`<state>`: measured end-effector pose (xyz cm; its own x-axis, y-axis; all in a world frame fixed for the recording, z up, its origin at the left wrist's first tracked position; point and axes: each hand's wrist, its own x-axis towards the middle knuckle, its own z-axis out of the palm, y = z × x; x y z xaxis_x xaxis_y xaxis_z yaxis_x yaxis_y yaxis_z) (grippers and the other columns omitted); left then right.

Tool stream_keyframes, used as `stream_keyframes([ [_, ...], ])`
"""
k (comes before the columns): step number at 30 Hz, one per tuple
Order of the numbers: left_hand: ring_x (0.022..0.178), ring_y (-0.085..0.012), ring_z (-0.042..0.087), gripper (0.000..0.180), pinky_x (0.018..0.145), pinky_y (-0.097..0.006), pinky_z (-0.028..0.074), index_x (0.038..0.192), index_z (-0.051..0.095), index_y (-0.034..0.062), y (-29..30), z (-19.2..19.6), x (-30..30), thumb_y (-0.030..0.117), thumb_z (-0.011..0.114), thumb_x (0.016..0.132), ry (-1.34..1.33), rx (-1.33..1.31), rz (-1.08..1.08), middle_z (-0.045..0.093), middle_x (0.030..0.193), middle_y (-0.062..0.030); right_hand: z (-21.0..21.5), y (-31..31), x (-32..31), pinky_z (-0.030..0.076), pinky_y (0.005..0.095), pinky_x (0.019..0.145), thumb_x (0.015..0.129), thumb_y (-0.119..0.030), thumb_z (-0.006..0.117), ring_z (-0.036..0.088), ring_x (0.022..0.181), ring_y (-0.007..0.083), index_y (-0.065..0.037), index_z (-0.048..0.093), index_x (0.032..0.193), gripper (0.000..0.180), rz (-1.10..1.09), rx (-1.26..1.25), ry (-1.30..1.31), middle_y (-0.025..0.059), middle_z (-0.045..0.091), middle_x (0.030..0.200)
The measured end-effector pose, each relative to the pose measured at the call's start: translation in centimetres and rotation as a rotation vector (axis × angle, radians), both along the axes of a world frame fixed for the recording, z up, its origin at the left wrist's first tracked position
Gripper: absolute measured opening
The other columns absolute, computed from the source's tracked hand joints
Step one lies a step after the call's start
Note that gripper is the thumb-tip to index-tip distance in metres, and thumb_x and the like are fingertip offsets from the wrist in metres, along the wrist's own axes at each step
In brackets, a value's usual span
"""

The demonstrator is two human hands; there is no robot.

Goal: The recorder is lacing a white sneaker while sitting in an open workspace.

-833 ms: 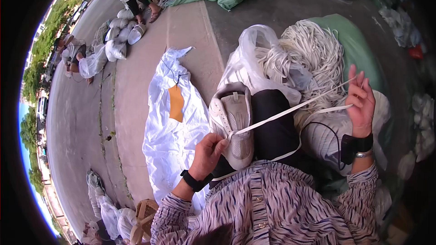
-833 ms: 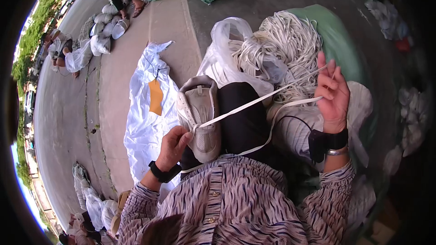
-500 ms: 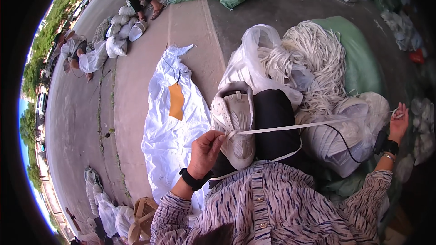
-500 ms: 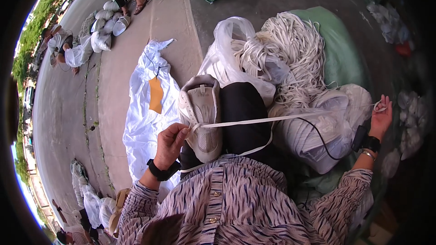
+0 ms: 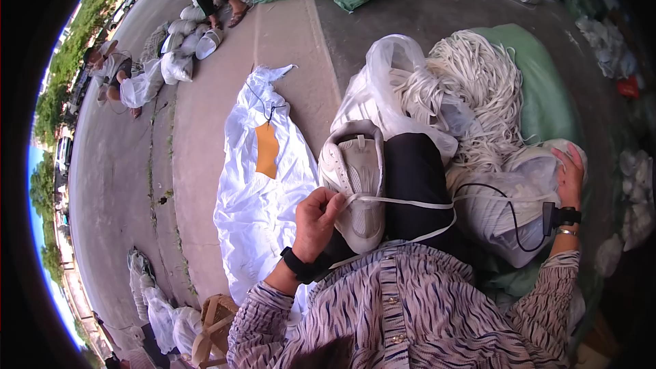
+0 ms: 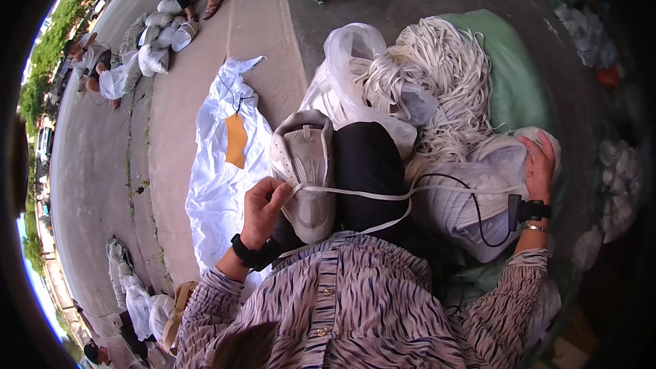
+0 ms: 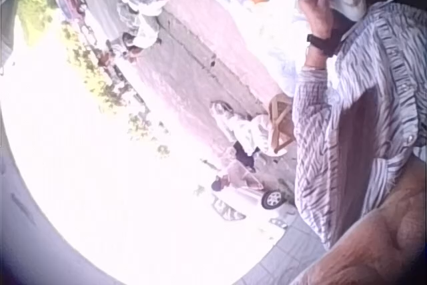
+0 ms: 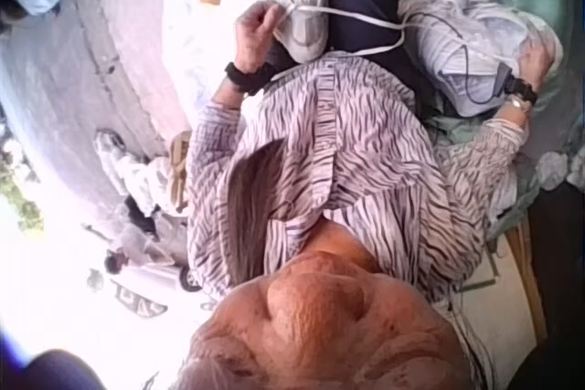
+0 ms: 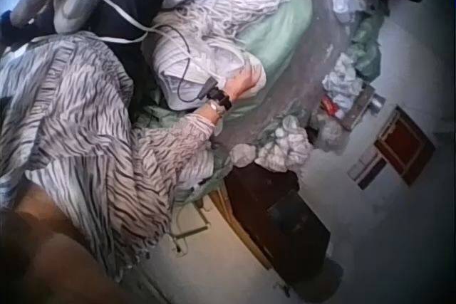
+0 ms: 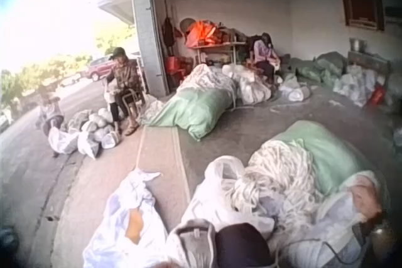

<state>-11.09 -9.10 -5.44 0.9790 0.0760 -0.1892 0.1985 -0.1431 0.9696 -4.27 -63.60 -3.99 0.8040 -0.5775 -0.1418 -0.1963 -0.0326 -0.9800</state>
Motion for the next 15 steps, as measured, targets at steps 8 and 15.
stream_keyframes([
  [8, 0.059, -0.013, 0.054, 0.01, 0.055, -0.026, 0.044, 0.079, 0.057, 0.0053, -2.0, 2.6, 0.7, 0.011, 0.063, 0.085, -0.501, 1.011, -0.162, 0.057, 0.069, -0.0065, 4.3, 26.6, 0.3, 0.048, 0.0216, 0.061, 0.087, -0.001, 0.046, 0.057, 0.065, 0.0085, 0.001, 0.06, 0.099, 0.018, 1.195, -0.08, 0.062, 0.0054, 0.066, 0.083],
  [15, 0.068, -0.0218, 0.059, 0.017, 0.06, -0.03, 0.047, 0.082, 0.057, 0.0022, -0.3, 0.3, 0.5, 0.018, 0.063, 0.085, -0.212, 0.394, -0.154, 0.058, 0.073, -0.0102, 1.3, 30.3, -0.6, 0.049, 0.0382, 0.057, 0.082, -0.018, 0.06, 0.062, 0.066, 0.0312, -0.007, 0.06, 0.077, 0.012, 1.233, -0.807, -0.249, 0.0136, 0.061, 0.068],
])
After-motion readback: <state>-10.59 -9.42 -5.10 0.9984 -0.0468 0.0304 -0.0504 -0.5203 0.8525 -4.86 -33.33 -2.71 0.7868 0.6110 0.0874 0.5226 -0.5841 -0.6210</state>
